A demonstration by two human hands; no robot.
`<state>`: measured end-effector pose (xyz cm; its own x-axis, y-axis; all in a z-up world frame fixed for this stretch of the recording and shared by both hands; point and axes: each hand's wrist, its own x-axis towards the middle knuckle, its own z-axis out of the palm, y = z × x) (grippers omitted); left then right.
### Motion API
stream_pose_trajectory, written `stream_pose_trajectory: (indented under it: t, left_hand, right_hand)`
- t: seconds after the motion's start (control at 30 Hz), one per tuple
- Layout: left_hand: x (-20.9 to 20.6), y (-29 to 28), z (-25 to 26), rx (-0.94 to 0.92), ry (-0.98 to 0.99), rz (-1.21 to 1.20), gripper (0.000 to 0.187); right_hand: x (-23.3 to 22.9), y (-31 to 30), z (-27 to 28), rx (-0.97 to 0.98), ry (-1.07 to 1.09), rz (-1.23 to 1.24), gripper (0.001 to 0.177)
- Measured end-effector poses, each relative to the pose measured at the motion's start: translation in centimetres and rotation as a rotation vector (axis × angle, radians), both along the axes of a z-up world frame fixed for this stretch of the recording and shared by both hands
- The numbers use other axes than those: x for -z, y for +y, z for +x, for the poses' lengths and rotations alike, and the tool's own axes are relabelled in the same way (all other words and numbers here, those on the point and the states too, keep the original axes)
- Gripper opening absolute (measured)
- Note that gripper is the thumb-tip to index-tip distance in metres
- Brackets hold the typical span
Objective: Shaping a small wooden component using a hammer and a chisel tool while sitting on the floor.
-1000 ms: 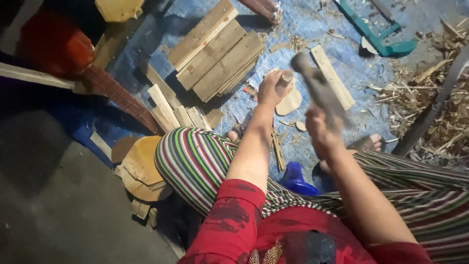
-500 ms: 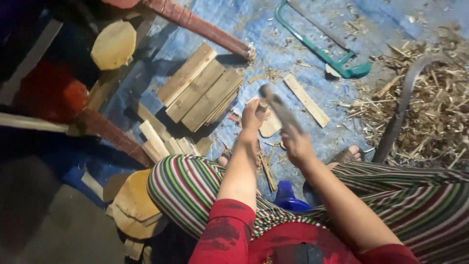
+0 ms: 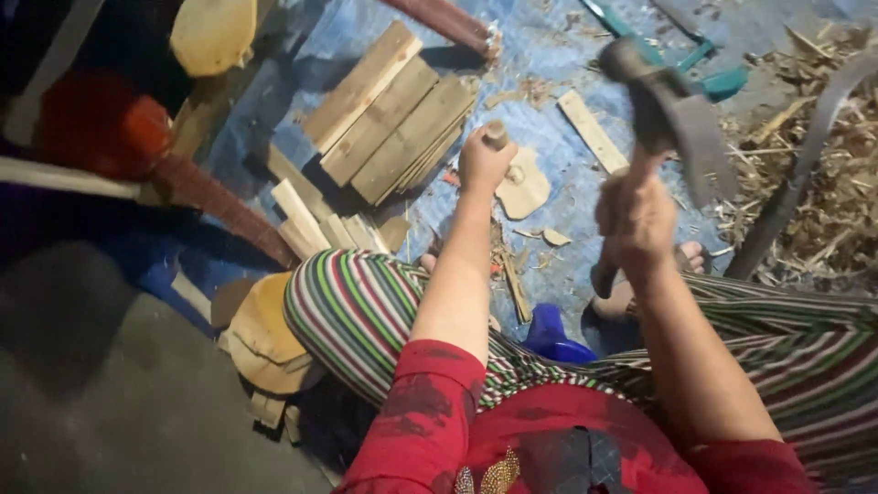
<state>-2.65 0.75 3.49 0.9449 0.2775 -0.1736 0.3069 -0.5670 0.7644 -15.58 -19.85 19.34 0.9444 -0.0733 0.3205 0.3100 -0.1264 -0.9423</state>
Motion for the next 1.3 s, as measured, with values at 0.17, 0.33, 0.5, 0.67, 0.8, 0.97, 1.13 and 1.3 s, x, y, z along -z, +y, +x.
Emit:
stream_pose_trajectory:
  t: [0.17,0.33,0.5,0.67,0.8,0.97,1.13,1.3]
  left_hand:
    - [-1.8,-0.3,0.2,0.058,-0.121,-0.034,0.041]
    - [-4.9,-0.6,-0.1,0.128,-0.079,-0.051,0.037]
    - [-4.7,-1.0,0.2,0.149,-0.101,-0.055,0.036]
    - [-2.6,-1.3,0.2,0.258,-0.188,-0.059,0.033]
    - [-3.8,-1.2,0.3,0.278,-0.101,-0.114,0.029]
    - [-0.5,-1.1,1.7,0.433,-0.127,-0.096,0.037]
    - [-2.1,-1.4,1.4,0.419,-0.081,-0.086,0.037]
    - [-2.9,-1.2,1.0,0.339,-0.078,-0.144,0.044]
  right_hand:
    - [-4.7,-0.8,-0.7,-0.039,0.124,0.178,0.045]
    - [-6.5,-0.5,-0.8,-0.011,0.181,0.143,0.052]
    - [-6.4,-0.3,-0.9,-0.037,0.172,0.139,0.048]
    - [-6.7,-0.1,-0.9,-0.053,0.163,0.118,0.048]
    - [-6.3,-0.3,-1.0,-0.049,0.203,0.134,0.046]
    - [-7.2,0.1,-1.3,-0.070,0.137,0.113,0.046]
    - [-7.6,-0.2,-1.8,-0.093,0.124,0.130,0.048]
    - [-7.2,-0.2,-1.7,-0.094,0.123,0.161,0.047]
